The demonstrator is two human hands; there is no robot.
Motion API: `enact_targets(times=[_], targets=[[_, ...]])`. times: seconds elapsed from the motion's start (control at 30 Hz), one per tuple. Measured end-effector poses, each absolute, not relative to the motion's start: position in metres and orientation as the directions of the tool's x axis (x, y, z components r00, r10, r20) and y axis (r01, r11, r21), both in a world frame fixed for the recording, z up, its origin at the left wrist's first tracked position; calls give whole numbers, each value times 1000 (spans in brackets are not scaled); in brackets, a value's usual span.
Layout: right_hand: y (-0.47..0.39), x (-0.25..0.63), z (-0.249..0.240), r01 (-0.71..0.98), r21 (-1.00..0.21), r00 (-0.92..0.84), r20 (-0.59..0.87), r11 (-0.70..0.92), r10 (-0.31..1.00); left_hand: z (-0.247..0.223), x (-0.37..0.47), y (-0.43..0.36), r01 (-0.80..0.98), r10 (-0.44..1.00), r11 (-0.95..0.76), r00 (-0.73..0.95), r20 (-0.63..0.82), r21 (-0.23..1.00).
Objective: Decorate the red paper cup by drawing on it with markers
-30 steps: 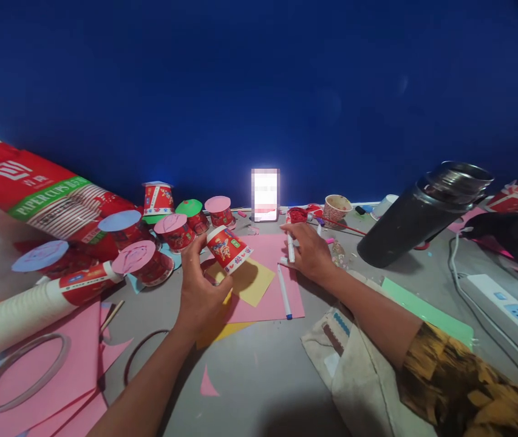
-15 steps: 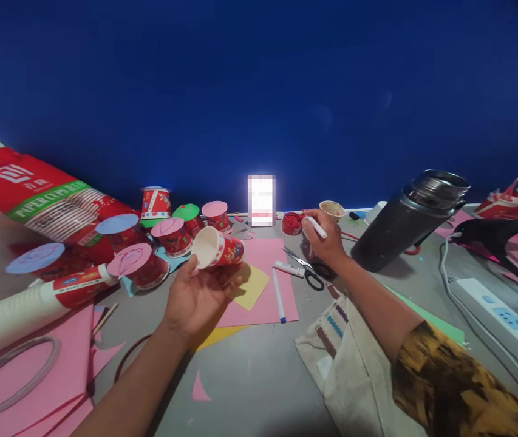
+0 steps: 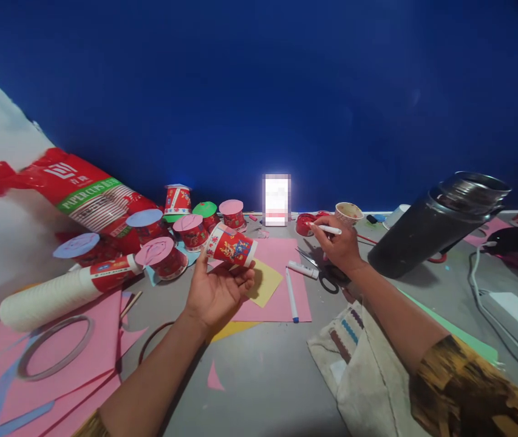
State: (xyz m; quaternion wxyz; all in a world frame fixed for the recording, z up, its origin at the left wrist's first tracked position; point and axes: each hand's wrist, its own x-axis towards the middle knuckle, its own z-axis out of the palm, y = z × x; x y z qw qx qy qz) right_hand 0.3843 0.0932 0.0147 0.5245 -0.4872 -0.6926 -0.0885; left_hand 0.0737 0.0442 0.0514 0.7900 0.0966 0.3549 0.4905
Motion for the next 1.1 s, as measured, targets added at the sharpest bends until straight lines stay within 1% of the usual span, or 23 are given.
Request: enact_targets(times=[0.13,0.23,0.27,0.33,0.37,0.43,0.47,0.53,0.6,0.7,0.77,0.87,0.97,1.03,1.1], targets=[[94,383,13,735,-318,-58,850,598,523,47,72,44,-687,840,520,303,-450,508],[92,382,16,719,-342,-47,844,605,534,44,71,44,-673,833,539,337,-439,506],[91,380,18,704,-376,-23,835,602,550,44,71,44,-665,829,548,352,-435,508],[87,374,22,635,-495,52,793,593,607,43,72,43,-658,832,549,372,-412,515],[84,370,25,569,-588,106,746,575,658,42,73,41,-666,842,536,376,-387,519],[77,359,31,368,-781,191,595,505,781,41,74,38,-690,871,491,380,-311,531],[73,353,34,283,-839,198,524,464,828,40,75,36,-698,884,467,382,-268,543],[64,342,42,192,-903,153,414,384,897,38,75,33,-690,904,419,379,-199,590],[54,333,49,189,-928,17,330,321,944,37,75,30,-648,914,381,372,-163,659],[42,321,56,150,-940,-269,258,305,928,38,74,27,-556,909,360,390,-147,749],[38,316,56,175,-931,-354,246,322,902,39,75,24,-506,901,354,411,-140,786],[36,312,52,269,-874,-345,305,405,887,43,79,22,-427,897,329,421,-137,842],[37,312,48,369,-783,-340,387,500,857,44,81,24,-336,905,281,404,-132,899],[38,313,48,428,-699,-365,447,574,817,45,79,28,-283,924,214,369,-99,935],[38,314,49,484,-583,-401,515,652,758,47,75,32,-253,945,104,327,-16,962]])
